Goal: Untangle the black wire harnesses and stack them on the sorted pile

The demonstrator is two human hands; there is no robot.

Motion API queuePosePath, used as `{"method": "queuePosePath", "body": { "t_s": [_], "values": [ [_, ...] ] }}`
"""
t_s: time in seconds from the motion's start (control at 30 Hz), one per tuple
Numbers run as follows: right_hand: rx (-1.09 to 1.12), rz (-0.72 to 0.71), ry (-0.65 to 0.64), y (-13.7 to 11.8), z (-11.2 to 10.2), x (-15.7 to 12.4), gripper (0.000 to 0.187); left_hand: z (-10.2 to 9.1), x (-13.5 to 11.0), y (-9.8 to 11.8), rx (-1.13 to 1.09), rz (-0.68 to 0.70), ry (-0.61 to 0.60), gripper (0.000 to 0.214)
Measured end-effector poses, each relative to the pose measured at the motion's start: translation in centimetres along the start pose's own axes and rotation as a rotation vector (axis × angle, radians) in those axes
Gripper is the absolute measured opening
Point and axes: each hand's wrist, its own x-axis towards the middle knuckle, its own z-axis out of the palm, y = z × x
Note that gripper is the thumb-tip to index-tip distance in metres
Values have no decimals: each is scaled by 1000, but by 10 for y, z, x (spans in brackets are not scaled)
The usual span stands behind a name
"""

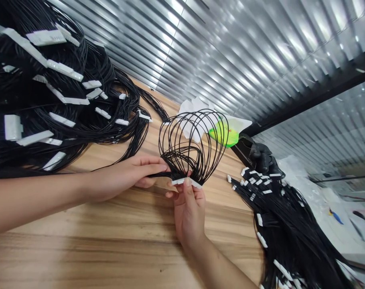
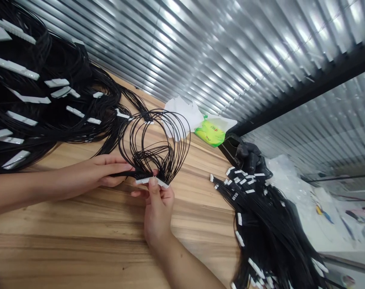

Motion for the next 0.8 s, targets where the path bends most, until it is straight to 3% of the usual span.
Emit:
{"method": "queuePosePath", "body": {
  "t_s": [0.3,0.4,0.47,0.57,0.67,0.8],
  "values": [
    [41,35,25,0,0,4,20,-1,1,-3,-395,-260,25,22],
    [60,53,46,0,0,6,21,2,0,-8,-421,-232,85,22],
    [90,64,69,-1,0,7,22,5,-3,-8,-239,-139,150,30],
    [159,79,116,-3,-1,11,26,7,-10,-5,383,125,221,36],
    [194,92,186,-5,-2,16,23,4,-14,-2,932,426,266,26],
    [245,158,214,-8,-7,25,13,-4,-12,-2,1099,610,399,20]
  ]
}}
